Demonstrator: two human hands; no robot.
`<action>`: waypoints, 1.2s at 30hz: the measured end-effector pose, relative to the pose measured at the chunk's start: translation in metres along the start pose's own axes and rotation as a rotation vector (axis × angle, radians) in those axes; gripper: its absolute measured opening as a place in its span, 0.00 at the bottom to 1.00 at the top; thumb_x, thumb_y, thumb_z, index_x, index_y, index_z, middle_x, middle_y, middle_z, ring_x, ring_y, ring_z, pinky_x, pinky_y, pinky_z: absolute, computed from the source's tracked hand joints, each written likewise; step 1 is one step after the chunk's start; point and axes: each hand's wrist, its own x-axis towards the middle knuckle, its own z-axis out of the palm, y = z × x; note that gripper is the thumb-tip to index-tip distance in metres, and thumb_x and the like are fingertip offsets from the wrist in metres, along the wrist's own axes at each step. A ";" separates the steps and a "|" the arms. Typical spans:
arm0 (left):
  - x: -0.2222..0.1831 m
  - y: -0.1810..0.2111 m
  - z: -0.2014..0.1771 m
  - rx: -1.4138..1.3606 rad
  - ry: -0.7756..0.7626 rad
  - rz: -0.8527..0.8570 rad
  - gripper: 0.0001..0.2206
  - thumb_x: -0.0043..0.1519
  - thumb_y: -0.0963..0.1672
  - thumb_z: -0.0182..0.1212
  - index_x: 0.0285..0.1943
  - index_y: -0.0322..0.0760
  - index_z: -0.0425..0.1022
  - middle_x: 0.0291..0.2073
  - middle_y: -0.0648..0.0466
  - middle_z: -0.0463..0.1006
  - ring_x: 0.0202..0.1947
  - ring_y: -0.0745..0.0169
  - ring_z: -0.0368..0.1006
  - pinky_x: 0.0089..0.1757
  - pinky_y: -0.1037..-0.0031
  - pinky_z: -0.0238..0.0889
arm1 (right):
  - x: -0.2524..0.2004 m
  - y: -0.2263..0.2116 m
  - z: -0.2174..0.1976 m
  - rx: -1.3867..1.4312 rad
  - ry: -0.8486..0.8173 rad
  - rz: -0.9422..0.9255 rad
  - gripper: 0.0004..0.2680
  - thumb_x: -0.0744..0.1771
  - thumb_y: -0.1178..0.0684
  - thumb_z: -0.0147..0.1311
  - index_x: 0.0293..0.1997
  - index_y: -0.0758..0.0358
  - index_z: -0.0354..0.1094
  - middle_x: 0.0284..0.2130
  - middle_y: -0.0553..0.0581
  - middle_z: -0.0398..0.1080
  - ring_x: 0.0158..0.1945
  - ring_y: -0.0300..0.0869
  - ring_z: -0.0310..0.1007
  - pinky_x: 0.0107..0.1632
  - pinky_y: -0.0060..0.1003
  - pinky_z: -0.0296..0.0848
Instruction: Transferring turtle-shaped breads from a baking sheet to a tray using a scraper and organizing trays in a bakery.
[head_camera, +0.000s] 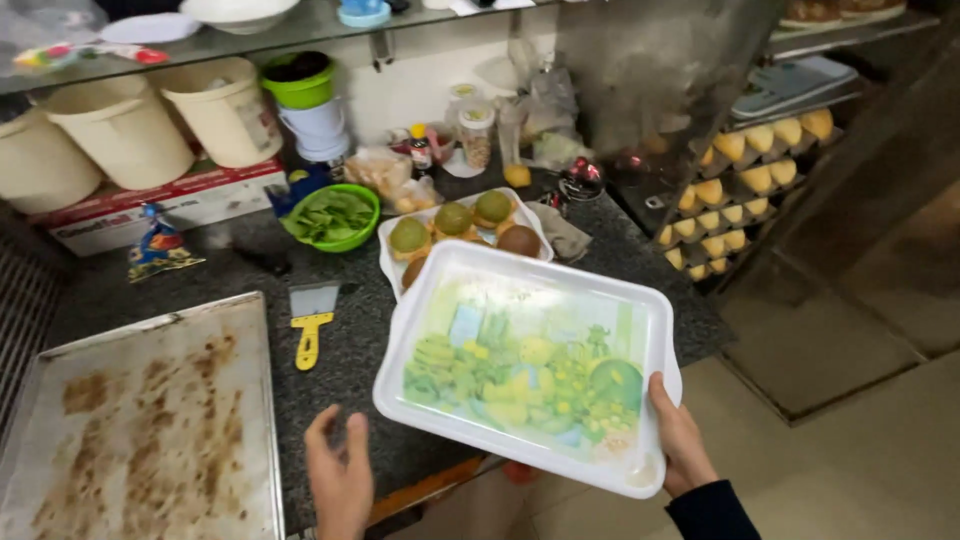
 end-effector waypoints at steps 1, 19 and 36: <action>0.010 -0.022 0.020 -0.043 -0.135 -0.022 0.28 0.71 0.52 0.62 0.77 0.37 0.70 0.67 0.46 0.80 0.69 0.55 0.74 0.66 0.62 0.67 | 0.015 0.000 -0.011 -0.042 -0.005 0.037 0.26 0.73 0.37 0.50 0.81 0.61 0.63 0.65 0.69 0.76 0.60 0.64 0.77 0.63 0.65 0.77; -0.030 -0.095 0.108 0.548 -0.307 -0.439 0.26 0.75 0.60 0.47 0.60 0.44 0.84 0.49 0.52 0.85 0.52 0.51 0.80 0.49 0.62 0.68 | 0.303 0.064 -0.030 -1.018 -0.130 -0.532 0.18 0.75 0.33 0.49 0.51 0.58 0.75 0.35 0.56 0.74 0.39 0.45 0.75 0.44 0.45 0.69; -0.114 -0.056 0.113 0.509 0.108 -0.309 0.25 0.73 0.58 0.53 0.61 0.42 0.87 0.56 0.49 0.88 0.57 0.41 0.81 0.55 0.52 0.70 | 0.291 0.011 -0.003 -0.942 -0.395 -0.303 0.23 0.74 0.30 0.44 0.64 0.59 0.71 0.49 0.60 0.80 0.50 0.51 0.82 0.49 0.48 0.77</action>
